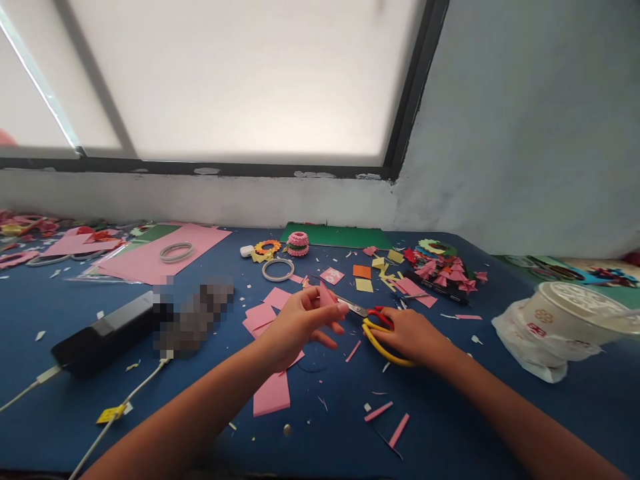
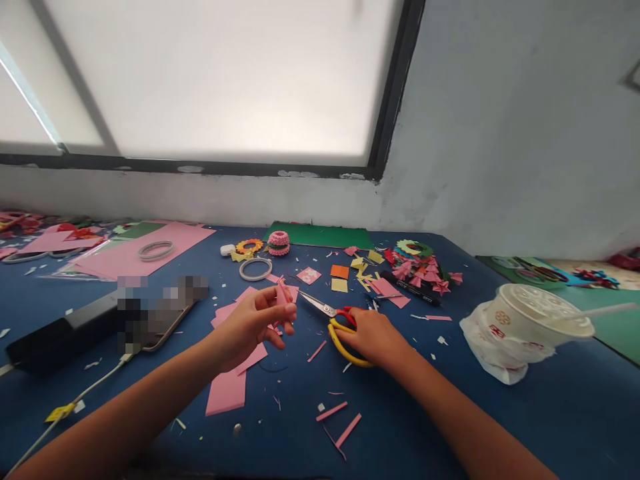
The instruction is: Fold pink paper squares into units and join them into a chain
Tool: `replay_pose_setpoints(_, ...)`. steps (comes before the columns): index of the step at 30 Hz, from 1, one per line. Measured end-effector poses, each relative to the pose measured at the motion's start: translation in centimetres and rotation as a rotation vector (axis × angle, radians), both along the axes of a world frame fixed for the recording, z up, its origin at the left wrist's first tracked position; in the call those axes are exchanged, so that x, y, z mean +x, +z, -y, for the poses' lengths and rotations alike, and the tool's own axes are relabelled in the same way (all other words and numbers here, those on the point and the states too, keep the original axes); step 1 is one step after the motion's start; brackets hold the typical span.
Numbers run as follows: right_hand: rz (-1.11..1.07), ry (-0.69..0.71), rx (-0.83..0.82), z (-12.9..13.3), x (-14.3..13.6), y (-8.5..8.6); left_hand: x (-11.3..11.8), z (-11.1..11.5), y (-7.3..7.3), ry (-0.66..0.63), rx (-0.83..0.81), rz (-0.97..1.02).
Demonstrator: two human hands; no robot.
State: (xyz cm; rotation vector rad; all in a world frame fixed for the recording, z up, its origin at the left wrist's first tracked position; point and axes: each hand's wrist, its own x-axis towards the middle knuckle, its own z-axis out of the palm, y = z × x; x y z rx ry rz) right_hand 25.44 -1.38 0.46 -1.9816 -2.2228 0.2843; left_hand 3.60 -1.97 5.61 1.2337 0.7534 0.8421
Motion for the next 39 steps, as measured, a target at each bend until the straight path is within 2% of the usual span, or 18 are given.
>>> replay_pose_setpoints(3, -0.021, 0.014, -0.008, -0.2, 0.4, -0.3, 0.2, 0.0, -0.5, 0.003, 0.005, -0.035)
replay_pose_setpoints(5, -0.067, 0.041, 0.046, 0.0, 0.4, 0.0, 0.4, 0.1, -0.7, -0.019, -0.018, -0.033)
replay_pose_setpoints(9, -0.394, 0.157, 0.184, 1.2, -0.6, 1.2, 0.9, 0.3, -1.2, -0.107, -0.052, -0.062)
replay_pose_setpoints(12, -0.652, 0.251, 0.097, 2.3, -1.8, 1.6, 1.2, 0.5, -1.7, -0.148, -0.071, -0.107)
replay_pose_setpoints(16, -0.842, 0.26, -0.058, 3.2, -3.0, 1.1, 1.4, 0.8, -2.7, -0.232, -0.029, -0.172)
replay_pose_setpoints(19, -0.902, 0.243, -0.097, 3.2, -3.2, 0.7, 1.5, 1.0, -3.2, -0.284, 0.022, -0.251)
replay_pose_setpoints(25, -0.933, 0.214, -0.156, 2.5, -2.8, 0.2, 1.4, 0.7, -3.2, -0.316, -0.016, -0.279)
replay_pose_setpoints(28, -0.898, 0.194, -0.197, 2.2, -2.6, -0.1, 1.0, -0.2, -3.6, -0.286, 0.241, -0.515)
replay_pose_setpoints(32, -0.604, 0.239, -0.104, 2.0, -2.6, -0.5, 0.5, -1.4, -4.5, -0.237, 0.616, -0.812)
replay_pose_setpoints(35, -0.471, 0.262, -0.006, 2.1, -2.8, -0.6, 0.4, -1.8, -5.0, -0.228, 0.773, -0.89)
replay_pose_setpoints(37, -0.452, 0.272, 0.024, 2.1, -2.9, -0.8, 0.5, -1.9, -5.3, -0.23, 0.81, -0.893)
replay_pose_setpoints(39, -0.424, 0.338, 0.095, 2.1, -2.8, -1.1, 0.6, -2.0, -5.6, -0.229, 0.854, -0.9)
